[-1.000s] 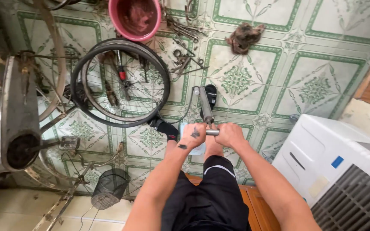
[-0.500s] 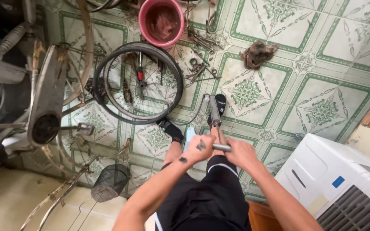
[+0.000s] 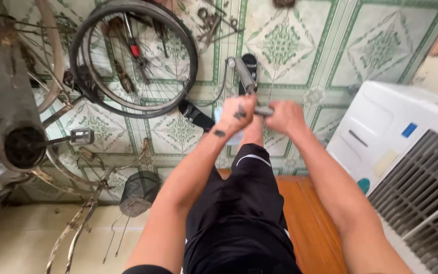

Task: The person pumps air into a bicycle tire using a hand pump, detaches the nozzle, and then presses the tire against the rim by hand.

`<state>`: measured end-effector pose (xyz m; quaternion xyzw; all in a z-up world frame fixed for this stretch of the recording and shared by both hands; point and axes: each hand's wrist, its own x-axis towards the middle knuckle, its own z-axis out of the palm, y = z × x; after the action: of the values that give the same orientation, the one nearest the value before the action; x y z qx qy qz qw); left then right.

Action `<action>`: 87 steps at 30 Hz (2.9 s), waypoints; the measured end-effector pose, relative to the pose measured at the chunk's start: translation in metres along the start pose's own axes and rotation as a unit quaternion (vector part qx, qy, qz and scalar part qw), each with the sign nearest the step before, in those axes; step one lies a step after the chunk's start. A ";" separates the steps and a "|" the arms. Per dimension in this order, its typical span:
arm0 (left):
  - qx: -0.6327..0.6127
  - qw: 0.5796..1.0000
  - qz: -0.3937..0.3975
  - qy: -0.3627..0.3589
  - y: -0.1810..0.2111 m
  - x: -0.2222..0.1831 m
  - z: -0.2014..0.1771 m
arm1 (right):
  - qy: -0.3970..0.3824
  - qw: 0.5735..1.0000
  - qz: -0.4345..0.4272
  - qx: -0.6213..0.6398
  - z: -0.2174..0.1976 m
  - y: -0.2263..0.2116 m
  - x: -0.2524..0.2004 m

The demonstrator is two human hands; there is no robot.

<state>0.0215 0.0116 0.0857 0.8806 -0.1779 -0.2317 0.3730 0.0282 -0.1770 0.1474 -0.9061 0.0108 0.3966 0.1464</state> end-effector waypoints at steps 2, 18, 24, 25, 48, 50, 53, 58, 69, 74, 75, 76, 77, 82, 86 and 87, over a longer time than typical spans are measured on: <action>-0.007 0.999 -0.044 -0.019 -0.023 0.003 0.016 | -0.027 0.999 -0.016 -0.033 0.021 0.008 0.026; 0.060 0.980 -0.161 -0.101 -0.061 0.016 0.055 | -0.091 0.995 -0.009 -0.031 0.044 0.015 0.080; 0.057 0.989 -0.122 -0.057 0.032 -0.014 -0.046 | 0.021 0.996 -0.076 0.032 -0.038 -0.013 -0.019; 0.016 0.996 -0.077 -0.040 0.064 -0.025 -0.081 | -0.003 0.997 -0.060 0.041 -0.066 -0.027 -0.051; 0.048 0.989 -0.138 -0.016 -0.068 0.023 0.070 | -0.086 0.995 0.008 -0.048 0.039 0.012 0.092; 0.047 0.986 -0.154 -0.031 -0.067 0.012 0.086 | -0.098 0.994 -0.008 -0.049 0.041 0.016 0.084; 0.005 0.988 -0.145 0.044 -0.091 -0.008 0.139 | -0.063 0.997 -0.020 -0.032 0.061 0.031 0.072; -0.005 0.999 -0.040 0.012 0.039 -0.038 -0.013 | -0.048 0.996 -0.076 0.017 -0.039 -0.004 -0.042; -0.052 0.994 -0.076 -0.058 0.068 -0.043 -0.060 | -0.065 0.997 -0.034 0.027 -0.054 -0.030 -0.060; -0.004 0.989 -0.126 -0.074 0.001 -0.007 -0.001 | -0.052 0.998 -0.034 -0.002 0.010 -0.002 0.019; -0.007 0.988 -0.129 -0.079 -0.010 -0.002 0.010 | -0.059 0.998 -0.031 -0.001 0.017 0.001 0.032; 0.010 0.986 -0.141 -0.090 -0.022 0.002 0.022 | -0.068 0.997 -0.028 -0.010 0.024 0.005 0.044; 0.028 0.983 -0.153 -0.099 -0.033 0.007 0.033 | -0.076 0.997 -0.026 -0.020 0.030 0.008 0.058; 0.043 0.973 -0.203 -0.102 -0.063 0.019 0.069 | -0.104 0.993 -0.016 -0.049 0.049 0.016 0.093; 0.030 0.975 -0.211 -0.070 -0.062 0.004 0.078 | -0.115 0.992 -0.016 -0.042 0.044 0.011 0.085; 0.030 0.975 -0.210 -0.067 -0.057 -0.004 0.080 | -0.112 0.993 -0.017 -0.044 0.038 0.009 0.072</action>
<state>-0.0170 0.0052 -0.0045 0.8917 -0.0207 -0.3575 0.2767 0.0495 -0.1684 0.0685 -0.8615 -0.0381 0.4934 0.1137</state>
